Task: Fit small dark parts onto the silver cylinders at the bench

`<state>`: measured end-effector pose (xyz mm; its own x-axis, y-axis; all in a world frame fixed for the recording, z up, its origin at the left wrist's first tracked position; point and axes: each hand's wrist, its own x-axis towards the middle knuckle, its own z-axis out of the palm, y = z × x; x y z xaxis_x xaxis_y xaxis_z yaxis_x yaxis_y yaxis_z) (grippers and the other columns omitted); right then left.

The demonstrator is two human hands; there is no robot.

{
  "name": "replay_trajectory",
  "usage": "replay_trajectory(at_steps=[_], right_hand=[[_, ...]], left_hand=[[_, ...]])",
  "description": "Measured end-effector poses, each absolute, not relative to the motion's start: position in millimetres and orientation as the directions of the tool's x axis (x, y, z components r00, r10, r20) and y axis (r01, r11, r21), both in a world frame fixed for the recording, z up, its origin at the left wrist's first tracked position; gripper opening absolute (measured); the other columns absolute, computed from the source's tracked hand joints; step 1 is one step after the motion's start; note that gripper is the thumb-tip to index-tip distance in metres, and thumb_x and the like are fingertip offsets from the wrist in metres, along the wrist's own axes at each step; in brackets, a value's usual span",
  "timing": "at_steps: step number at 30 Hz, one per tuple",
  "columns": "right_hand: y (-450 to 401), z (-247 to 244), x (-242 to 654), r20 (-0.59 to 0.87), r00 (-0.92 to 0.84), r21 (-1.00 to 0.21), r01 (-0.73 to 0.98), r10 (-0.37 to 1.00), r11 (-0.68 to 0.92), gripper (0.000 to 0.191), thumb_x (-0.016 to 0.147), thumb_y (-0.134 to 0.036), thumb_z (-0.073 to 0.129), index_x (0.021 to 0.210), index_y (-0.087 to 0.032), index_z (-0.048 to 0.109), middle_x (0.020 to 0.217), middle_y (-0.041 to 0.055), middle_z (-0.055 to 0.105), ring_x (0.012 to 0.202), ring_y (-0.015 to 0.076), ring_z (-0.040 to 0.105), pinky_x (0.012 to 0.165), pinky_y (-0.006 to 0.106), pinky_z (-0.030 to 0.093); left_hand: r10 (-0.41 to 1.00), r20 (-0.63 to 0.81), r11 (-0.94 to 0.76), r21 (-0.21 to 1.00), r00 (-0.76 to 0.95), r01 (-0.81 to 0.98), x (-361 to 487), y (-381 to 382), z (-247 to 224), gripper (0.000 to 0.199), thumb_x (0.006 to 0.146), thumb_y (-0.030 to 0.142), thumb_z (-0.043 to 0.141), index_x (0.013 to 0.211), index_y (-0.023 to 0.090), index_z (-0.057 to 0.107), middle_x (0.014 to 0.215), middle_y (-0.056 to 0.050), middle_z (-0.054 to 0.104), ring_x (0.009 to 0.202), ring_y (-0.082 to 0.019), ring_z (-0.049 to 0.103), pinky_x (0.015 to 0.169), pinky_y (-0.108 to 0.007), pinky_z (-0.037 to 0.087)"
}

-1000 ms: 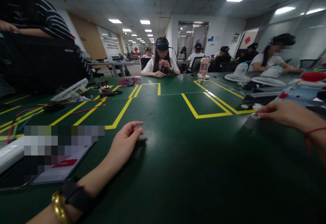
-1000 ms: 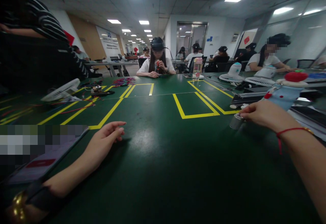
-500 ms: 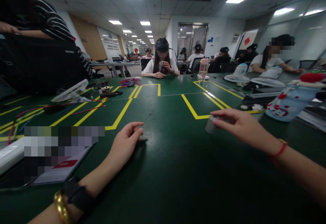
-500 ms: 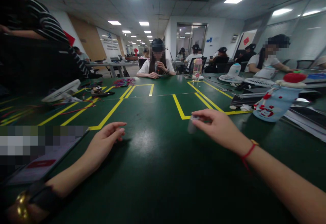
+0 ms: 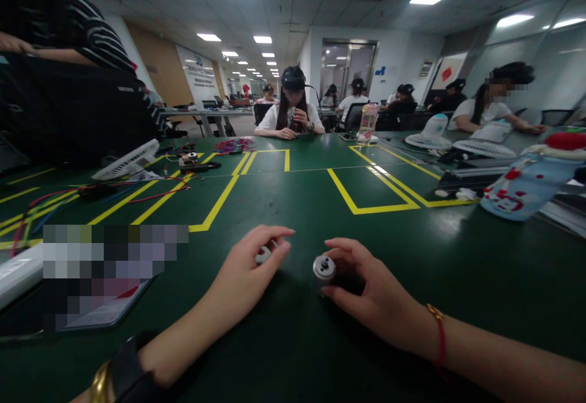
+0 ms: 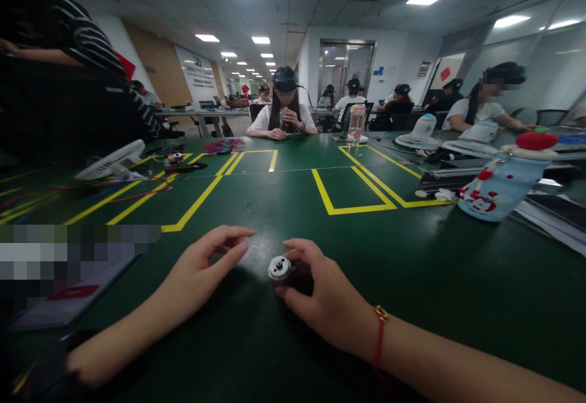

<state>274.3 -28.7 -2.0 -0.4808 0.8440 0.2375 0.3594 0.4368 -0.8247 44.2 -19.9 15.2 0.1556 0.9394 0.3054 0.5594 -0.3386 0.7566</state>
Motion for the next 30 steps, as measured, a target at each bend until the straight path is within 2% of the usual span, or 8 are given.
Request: replay_trajectory(at_steps=[3,5,9,14,21,23,27,30], right_hand=[[-28,-5,272,0.227,-0.485,-0.868,0.292,0.844,0.402,0.054,0.077,-0.021,0.061,0.124,-0.026,0.035,0.11,0.0008,0.06,0.098,0.0097,0.059,0.089,0.027,0.049],[-27,-5,270,0.222,-0.494,-0.883,0.265,0.841,0.388,0.052,0.077,-0.021,0.062,0.123,-0.026,0.037,0.111,0.0011,0.059,0.098,0.01,0.059,0.088,0.027,0.049],[-27,-1,270,0.228,-0.518,-0.856,0.297,0.824,0.424,0.048,0.077,-0.022,0.061,0.121,-0.027,0.043,0.111,0.0009,0.058,0.096,0.0104,0.058,0.086,0.027,0.048],[-29,5,273,0.303,-0.489,-0.742,0.417,0.818,0.524,0.037,0.072,-0.022,0.062,0.108,-0.024,0.053,0.101,-0.0002,0.058,0.087,0.0104,0.056,0.078,0.025,0.047],[-34,6,272,0.282,-0.467,-0.731,0.461,0.838,0.503,0.037,0.069,-0.018,0.061,0.105,-0.021,0.05,0.096,0.001,0.058,0.082,0.0108,0.055,0.072,0.024,0.046],[-31,10,275,0.283,-0.433,-0.715,0.5,0.856,0.489,0.034,0.07,-0.02,0.06,0.102,-0.02,0.049,0.092,0.0014,0.059,0.078,0.011,0.055,0.069,0.024,0.046],[-6,27,304,0.306,-0.247,-0.591,0.708,0.919,0.387,0.029,0.068,-0.027,0.06,0.094,-0.019,0.048,0.086,0.003,0.059,0.072,0.0127,0.055,0.062,0.025,0.046],[29,38,355,0.292,-0.06,-0.405,0.897,0.954,0.18,0.033,0.062,-0.033,0.064,0.088,-0.018,0.05,0.082,0.005,0.059,0.067,0.0159,0.056,0.057,0.028,0.044]], left_hand=[[0.89,0.279,-0.443,0.715,0.36,0.541,67,-32,30,0.02,0.087,0.03,0.05,0.099,0.028,0.066,0.097,-0.002,0.06,0.092,-0.017,0.054,0.083,-0.031,0.043],[0.88,0.271,-0.456,0.712,0.389,0.534,77,-35,35,0.019,0.085,0.027,0.053,0.098,0.028,0.067,0.096,-0.002,0.06,0.093,-0.017,0.054,0.083,-0.031,0.043],[0.914,0.246,-0.387,0.766,0.322,0.513,80,-33,38,0.013,0.083,0.029,0.058,0.087,0.027,0.07,0.093,-0.001,0.058,0.09,-0.016,0.055,0.081,-0.029,0.042],[0.952,0.201,-0.296,0.794,0.23,0.531,65,-31,31,0.014,0.08,0.036,0.061,0.086,0.028,0.071,0.088,0.0,0.057,0.086,-0.016,0.055,0.079,-0.03,0.042],[0.918,0.163,-0.388,0.555,0.361,0.736,67,-28,2,0.012,0.075,0.04,0.065,0.084,0.039,0.073,0.095,0.0,0.061,0.091,-0.022,0.05,0.078,-0.037,0.036],[0.912,0.157,-0.403,0.525,0.38,0.75,68,-28,0,0.013,0.074,0.042,0.065,0.086,0.041,0.072,0.097,-0.001,0.061,0.092,-0.024,0.049,0.078,-0.039,0.036],[0.926,0.141,-0.355,0.645,0.351,0.677,57,-26,9,0.031,0.074,0.047,0.062,0.104,0.037,0.067,0.103,-0.004,0.06,0.095,-0.025,0.051,0.081,-0.04,0.038],[0.97,0.116,-0.222,0.769,0.212,0.599,37,-18,17,0.035,0.081,0.049,0.051,0.107,0.03,0.066,0.104,-0.005,0.061,0.088,-0.022,0.056,0.076,-0.034,0.042]])
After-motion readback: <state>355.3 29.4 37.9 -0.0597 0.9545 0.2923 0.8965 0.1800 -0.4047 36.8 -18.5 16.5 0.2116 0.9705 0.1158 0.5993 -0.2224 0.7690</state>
